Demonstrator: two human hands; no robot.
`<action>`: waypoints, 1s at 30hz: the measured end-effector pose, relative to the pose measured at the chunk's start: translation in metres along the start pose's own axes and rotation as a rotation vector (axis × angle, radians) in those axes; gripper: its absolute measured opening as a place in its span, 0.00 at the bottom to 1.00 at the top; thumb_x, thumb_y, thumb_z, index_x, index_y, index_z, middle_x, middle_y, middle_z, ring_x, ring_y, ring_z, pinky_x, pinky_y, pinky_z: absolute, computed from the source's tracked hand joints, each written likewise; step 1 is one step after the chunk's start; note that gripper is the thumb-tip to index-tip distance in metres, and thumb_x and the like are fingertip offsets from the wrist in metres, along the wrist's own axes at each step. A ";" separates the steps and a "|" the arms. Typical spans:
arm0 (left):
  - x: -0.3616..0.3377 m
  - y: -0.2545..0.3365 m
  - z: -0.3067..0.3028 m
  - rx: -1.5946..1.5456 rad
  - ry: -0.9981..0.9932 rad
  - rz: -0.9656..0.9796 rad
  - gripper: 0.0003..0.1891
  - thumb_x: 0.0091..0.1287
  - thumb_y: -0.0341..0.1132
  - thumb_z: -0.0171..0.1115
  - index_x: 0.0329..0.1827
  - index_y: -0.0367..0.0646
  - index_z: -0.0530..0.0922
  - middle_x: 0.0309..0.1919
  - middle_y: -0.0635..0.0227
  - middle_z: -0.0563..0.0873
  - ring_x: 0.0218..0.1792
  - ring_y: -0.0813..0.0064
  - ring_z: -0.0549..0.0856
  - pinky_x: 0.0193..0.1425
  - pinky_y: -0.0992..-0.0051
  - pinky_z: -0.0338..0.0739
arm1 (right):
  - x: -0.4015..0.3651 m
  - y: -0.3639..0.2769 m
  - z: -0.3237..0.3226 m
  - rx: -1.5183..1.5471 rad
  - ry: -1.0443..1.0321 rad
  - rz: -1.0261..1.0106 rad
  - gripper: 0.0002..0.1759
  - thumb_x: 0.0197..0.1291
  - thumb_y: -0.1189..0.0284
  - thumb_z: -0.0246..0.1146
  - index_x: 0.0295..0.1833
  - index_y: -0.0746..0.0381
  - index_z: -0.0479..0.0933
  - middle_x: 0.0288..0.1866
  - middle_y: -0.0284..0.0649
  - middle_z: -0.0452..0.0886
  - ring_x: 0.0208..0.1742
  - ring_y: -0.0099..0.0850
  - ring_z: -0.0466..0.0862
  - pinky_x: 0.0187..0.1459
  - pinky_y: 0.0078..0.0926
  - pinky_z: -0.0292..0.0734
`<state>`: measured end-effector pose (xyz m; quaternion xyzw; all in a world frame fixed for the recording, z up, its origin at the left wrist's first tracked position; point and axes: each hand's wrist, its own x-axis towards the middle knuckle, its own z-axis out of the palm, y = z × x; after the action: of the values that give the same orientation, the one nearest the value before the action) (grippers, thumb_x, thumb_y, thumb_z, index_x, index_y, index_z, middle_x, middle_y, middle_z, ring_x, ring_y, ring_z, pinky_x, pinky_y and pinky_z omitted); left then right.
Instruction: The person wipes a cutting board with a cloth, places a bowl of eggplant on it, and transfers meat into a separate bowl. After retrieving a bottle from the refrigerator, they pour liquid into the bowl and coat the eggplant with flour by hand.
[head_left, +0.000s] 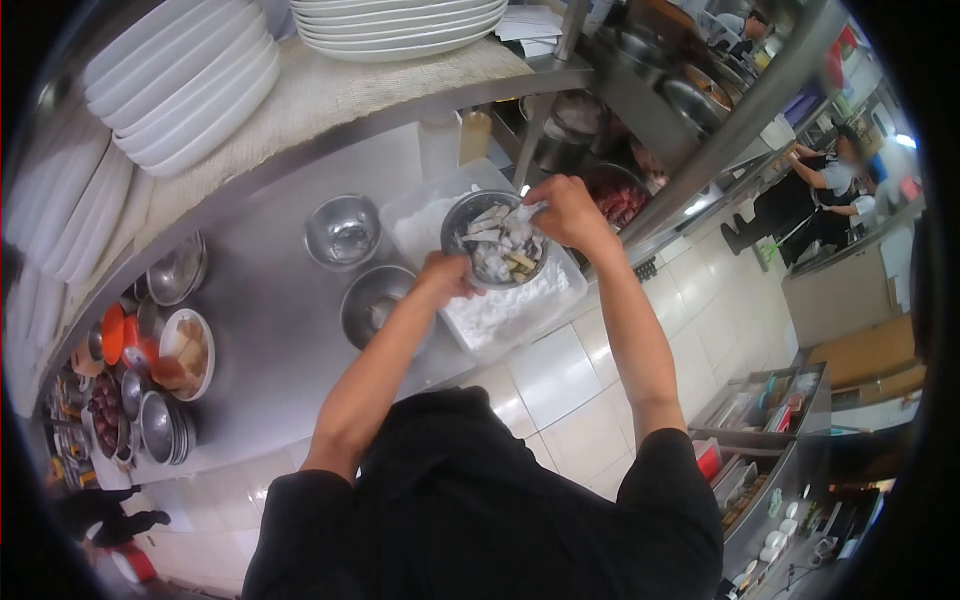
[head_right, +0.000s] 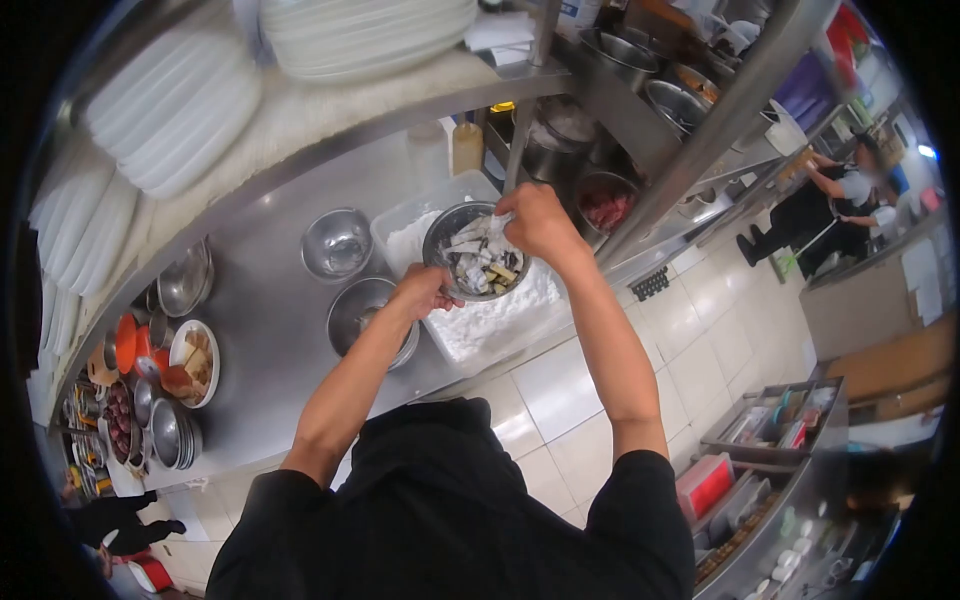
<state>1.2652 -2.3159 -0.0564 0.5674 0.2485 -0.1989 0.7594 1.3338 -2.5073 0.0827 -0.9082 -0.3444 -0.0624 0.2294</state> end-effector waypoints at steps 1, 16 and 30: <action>0.003 -0.007 0.002 -0.039 -0.008 -0.016 0.13 0.58 0.22 0.52 0.44 0.20 0.73 0.32 0.44 0.83 0.24 0.54 0.86 0.16 0.69 0.74 | -0.001 -0.001 -0.006 0.033 -0.017 0.055 0.16 0.42 0.78 0.67 0.42 0.67 0.84 0.38 0.54 0.85 0.42 0.50 0.85 0.47 0.35 0.80; -0.040 0.001 0.002 -0.037 -0.048 0.011 0.14 0.58 0.22 0.54 0.45 0.21 0.75 0.31 0.45 0.84 0.22 0.55 0.86 0.14 0.69 0.73 | -0.001 -0.031 -0.007 0.115 -0.082 0.086 0.14 0.44 0.82 0.65 0.41 0.67 0.84 0.42 0.53 0.85 0.47 0.46 0.85 0.50 0.34 0.79; -0.206 -0.010 -0.118 -0.145 0.058 0.260 0.11 0.60 0.24 0.53 0.41 0.24 0.76 0.29 0.47 0.85 0.19 0.62 0.85 0.14 0.70 0.76 | -0.018 -0.237 0.027 0.214 -0.143 -0.233 0.16 0.42 0.86 0.62 0.41 0.68 0.83 0.38 0.51 0.84 0.41 0.50 0.84 0.44 0.35 0.77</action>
<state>1.0768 -2.2016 0.0327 0.5442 0.2085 -0.0639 0.8101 1.1634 -2.3496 0.1424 -0.8346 -0.4675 0.0130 0.2911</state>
